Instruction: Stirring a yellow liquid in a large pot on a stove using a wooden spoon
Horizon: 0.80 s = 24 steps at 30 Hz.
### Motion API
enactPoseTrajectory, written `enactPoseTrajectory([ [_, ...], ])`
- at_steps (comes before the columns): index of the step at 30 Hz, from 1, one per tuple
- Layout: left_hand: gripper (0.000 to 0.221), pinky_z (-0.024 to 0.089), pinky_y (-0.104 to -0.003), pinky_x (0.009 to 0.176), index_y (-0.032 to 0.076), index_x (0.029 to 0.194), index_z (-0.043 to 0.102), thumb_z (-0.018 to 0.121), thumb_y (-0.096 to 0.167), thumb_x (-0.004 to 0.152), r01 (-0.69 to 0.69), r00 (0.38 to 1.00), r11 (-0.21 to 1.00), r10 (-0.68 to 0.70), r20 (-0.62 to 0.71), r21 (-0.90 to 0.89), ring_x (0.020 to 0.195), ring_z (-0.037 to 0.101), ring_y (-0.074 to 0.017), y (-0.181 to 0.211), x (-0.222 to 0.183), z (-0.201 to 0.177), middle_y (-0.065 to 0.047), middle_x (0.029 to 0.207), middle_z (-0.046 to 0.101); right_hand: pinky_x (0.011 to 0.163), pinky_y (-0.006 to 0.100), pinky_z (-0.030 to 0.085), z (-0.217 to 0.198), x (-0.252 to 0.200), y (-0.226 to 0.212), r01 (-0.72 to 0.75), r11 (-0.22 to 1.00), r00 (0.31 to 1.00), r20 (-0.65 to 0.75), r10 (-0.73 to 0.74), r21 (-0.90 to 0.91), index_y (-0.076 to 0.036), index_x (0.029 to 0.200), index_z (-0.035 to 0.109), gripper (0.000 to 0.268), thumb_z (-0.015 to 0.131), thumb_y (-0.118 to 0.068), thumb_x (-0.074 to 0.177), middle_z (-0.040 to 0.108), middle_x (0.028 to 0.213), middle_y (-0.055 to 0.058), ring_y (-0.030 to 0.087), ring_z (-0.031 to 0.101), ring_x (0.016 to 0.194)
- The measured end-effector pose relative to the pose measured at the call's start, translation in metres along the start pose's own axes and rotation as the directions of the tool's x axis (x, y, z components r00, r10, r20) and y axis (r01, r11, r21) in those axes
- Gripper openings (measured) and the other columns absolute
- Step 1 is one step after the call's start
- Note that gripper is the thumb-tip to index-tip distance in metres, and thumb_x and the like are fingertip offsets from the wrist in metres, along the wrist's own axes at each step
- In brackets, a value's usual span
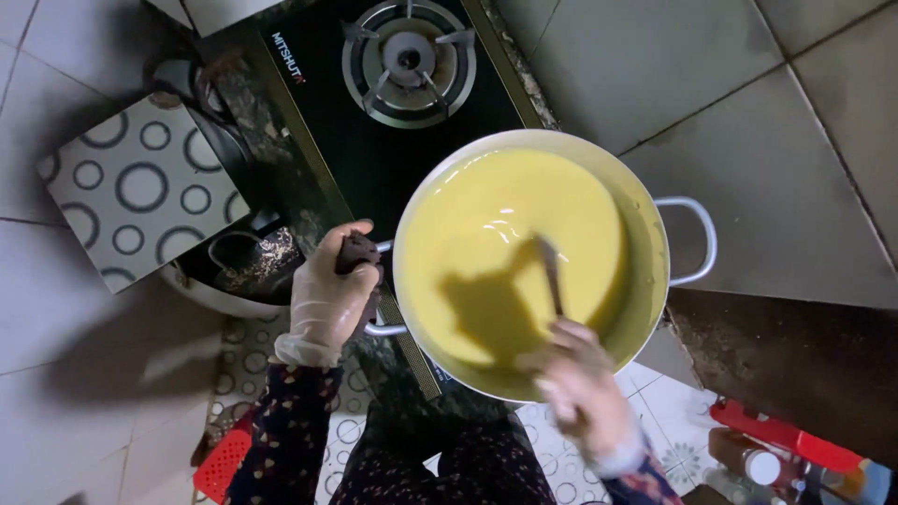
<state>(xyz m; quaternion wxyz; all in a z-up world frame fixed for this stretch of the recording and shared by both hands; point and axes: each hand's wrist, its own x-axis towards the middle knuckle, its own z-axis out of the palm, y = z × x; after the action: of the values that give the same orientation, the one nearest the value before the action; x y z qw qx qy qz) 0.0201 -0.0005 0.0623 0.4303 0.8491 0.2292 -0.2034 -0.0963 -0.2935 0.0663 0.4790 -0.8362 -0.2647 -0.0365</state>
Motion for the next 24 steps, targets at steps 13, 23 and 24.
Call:
enactPoseTrajectory([
  [13,0.055,0.053,-0.032,0.097,0.022,0.125,0.069,0.052,0.017,0.073,-0.096,0.995,0.992,0.099,0.034,-0.08,0.103,0.07,-0.0192,0.003,-0.005,-0.005,-0.001,0.123,0.075,0.077,0.036,0.048,0.044,0.006,-0.062,-0.001,0.989,0.995,-0.097,0.015,0.15,-0.01,0.097,0.061,0.027,0.042,-0.026,0.107,0.056,0.081,0.002,0.018,0.055,0.076],
  [23,0.047,0.054,-0.029,0.084,0.023,0.121,0.071,0.057,0.013,0.077,-0.13,0.989,0.96,0.142,0.031,-0.249,0.097,0.067,-0.0142,-0.022,0.005,0.001,0.0,0.116,0.075,0.098,0.038,0.05,0.027,-0.043,-0.077,-0.368,0.925,0.891,-0.323,0.32,-0.099,-0.01,0.084,0.074,0.03,0.051,-0.023,0.098,0.066,0.087,0.004,0.02,0.067,0.093],
  [24,0.047,0.053,-0.028,0.086,0.024,0.121,0.071,0.057,0.013,0.078,-0.153,0.985,0.954,0.167,0.032,-0.259,0.098,0.067,-0.0136,-0.024,0.008,0.001,0.001,0.116,0.075,0.098,0.036,0.046,0.036,-0.054,-0.07,-0.276,0.961,0.931,-0.25,0.265,-0.007,-0.014,0.078,0.073,0.041,0.046,-0.033,0.103,0.057,0.077,-0.001,0.015,0.06,0.08],
])
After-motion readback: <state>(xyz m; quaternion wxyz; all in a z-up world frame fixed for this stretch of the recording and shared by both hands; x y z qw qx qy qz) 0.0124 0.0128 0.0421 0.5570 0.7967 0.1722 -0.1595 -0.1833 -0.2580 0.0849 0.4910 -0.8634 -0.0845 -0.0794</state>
